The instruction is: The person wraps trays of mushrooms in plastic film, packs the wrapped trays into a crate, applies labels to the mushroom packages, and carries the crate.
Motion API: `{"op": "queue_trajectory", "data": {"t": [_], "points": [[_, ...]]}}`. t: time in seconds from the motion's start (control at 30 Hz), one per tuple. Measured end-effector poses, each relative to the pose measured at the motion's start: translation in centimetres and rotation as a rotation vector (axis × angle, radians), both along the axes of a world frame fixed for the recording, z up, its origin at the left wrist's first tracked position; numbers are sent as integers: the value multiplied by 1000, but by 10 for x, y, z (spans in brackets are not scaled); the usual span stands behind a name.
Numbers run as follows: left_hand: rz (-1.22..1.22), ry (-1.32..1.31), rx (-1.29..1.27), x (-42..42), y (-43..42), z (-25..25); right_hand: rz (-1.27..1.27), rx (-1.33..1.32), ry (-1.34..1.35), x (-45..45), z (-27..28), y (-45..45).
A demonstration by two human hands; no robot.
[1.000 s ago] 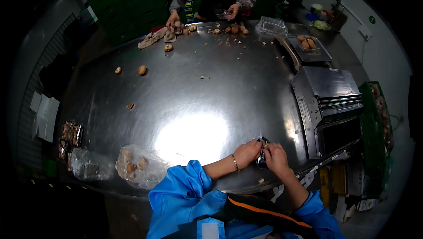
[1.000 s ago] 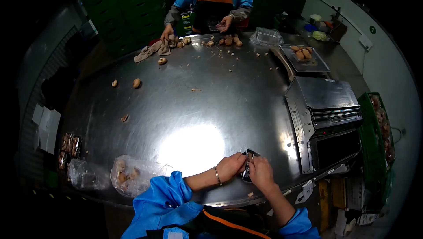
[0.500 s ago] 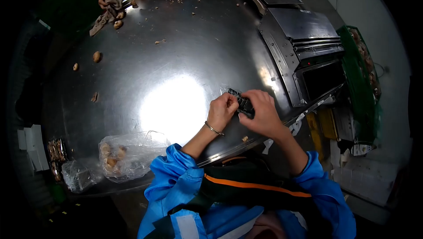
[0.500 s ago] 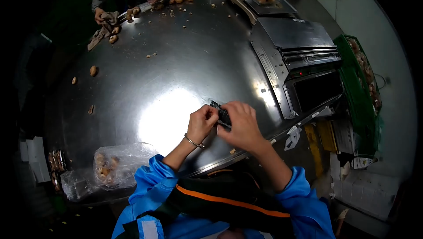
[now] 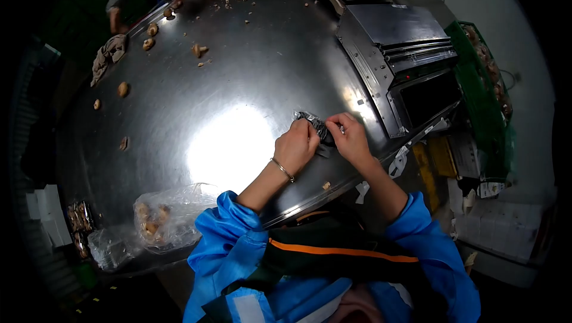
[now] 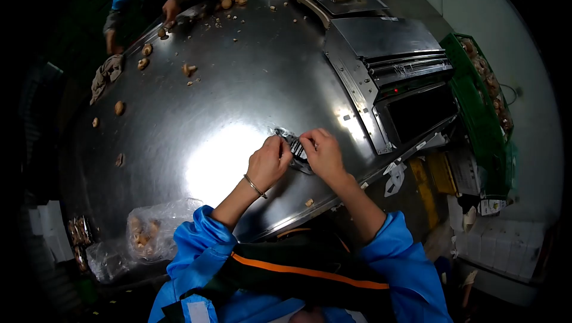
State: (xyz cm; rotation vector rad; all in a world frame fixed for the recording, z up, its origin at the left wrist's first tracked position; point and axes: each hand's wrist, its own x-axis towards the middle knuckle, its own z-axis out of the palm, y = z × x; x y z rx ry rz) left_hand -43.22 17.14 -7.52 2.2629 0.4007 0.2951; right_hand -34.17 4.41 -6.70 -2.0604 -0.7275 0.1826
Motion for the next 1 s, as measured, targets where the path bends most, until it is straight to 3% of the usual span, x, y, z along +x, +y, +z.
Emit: {"op": "queue_trajectory", "data": {"t": [0.07,0.17,0.23,0.3,0.33,0.47,0.57,0.6,0.7,0.73,0.77,0.87,0.93,1.0], "points": [[-22,170,145,4,2,17,58,49,-62,-2,1,3],[-266,110,105,13,22,1,180,52,-121,2,4,7],[-295,-115,55,17,30,-6,207,25,-161,7,3,12],[-258,-251,-87,26,41,-14,115,62,30,16,-4,30],[-190,-303,-147,31,47,-19,73,87,116,28,-8,43],[134,-374,-600,25,81,-15,-243,53,3,108,-43,57],[222,-458,-490,37,132,-22,-156,25,-93,154,-37,75],[292,-457,-590,42,152,-34,-118,56,-149,160,-34,92],[528,-557,-990,60,227,-32,-334,58,-206,219,-50,132],[572,-589,-1021,63,251,-30,-486,139,43,246,-54,149],[617,-614,-1054,68,273,-31,-447,270,162,262,-39,165],[554,-644,-896,91,317,-18,-299,754,565,285,3,202],[438,-655,-680,115,350,-14,-182,599,446,283,37,225],[412,-649,-772,128,353,5,-118,455,362,274,53,236]]}}
